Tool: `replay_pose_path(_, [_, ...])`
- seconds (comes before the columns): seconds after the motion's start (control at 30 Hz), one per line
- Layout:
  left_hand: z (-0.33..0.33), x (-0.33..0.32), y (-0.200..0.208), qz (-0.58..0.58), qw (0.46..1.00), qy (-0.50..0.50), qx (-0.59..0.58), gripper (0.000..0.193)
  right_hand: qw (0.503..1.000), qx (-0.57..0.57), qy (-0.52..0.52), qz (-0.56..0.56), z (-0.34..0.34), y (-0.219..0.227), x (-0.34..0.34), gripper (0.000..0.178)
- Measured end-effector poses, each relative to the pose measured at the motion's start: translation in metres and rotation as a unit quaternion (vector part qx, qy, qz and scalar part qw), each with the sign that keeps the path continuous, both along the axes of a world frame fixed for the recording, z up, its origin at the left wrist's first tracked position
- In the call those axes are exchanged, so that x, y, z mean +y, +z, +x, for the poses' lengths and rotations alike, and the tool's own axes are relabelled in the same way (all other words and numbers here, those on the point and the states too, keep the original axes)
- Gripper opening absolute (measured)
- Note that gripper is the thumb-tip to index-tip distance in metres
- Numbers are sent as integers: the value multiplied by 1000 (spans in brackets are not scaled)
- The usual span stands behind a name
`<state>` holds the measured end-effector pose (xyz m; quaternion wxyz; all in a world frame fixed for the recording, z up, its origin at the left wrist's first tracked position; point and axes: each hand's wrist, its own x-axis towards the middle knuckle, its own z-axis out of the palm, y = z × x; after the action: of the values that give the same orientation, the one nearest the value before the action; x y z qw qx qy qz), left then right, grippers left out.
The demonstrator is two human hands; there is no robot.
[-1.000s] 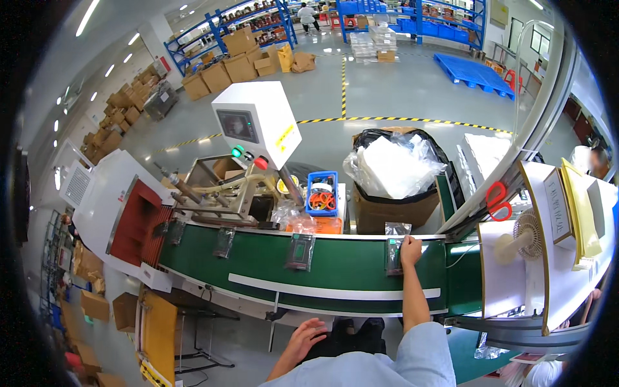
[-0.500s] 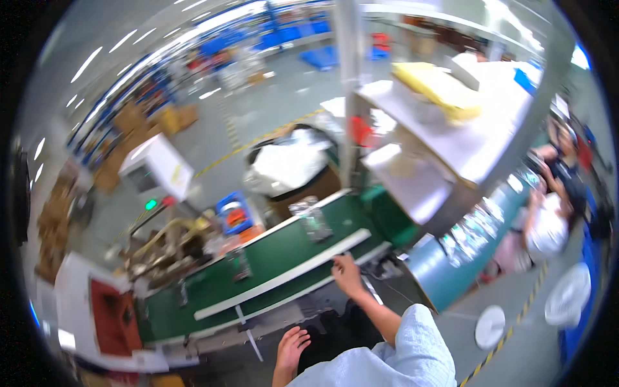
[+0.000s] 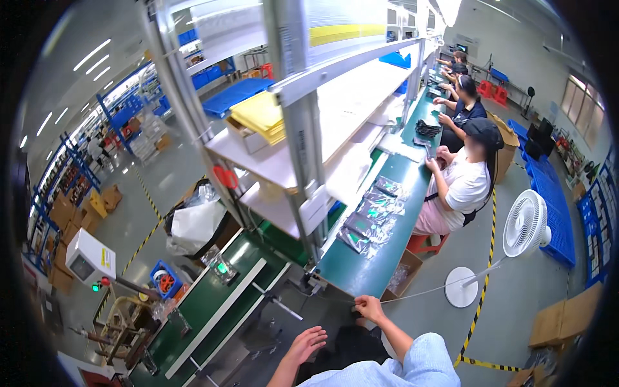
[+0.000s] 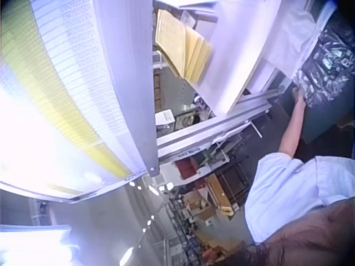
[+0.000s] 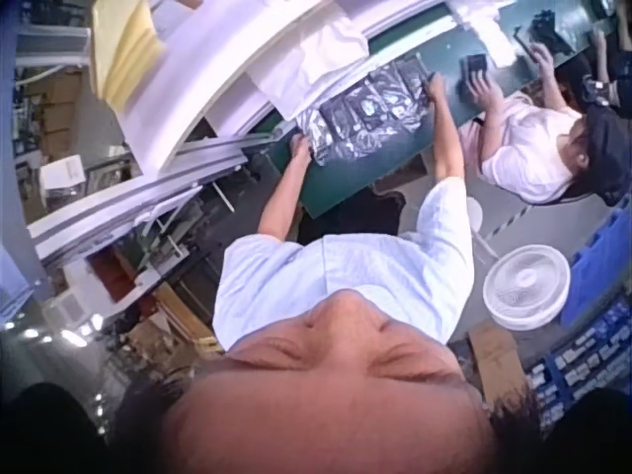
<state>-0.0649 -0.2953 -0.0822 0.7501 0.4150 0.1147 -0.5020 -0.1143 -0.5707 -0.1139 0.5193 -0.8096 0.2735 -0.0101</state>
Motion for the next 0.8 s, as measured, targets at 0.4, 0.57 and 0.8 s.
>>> replay_pose_path(0.4, [184, -315, -83, 280, 950, 131, 38, 44, 973, -119, 41, -193, 193, -18, -301, 18])
replay_pose_path(0.57, [213, -359, -134, 368, 906, 198, 70, 36, 930, -77, -7, -360, 289, -61, -438, 40])
replay_pose_path(0.8, [208, -377, -94, 393, 898, 196, 19, 30, 929, 113, -6, -352, 338, -98, -488, 44])
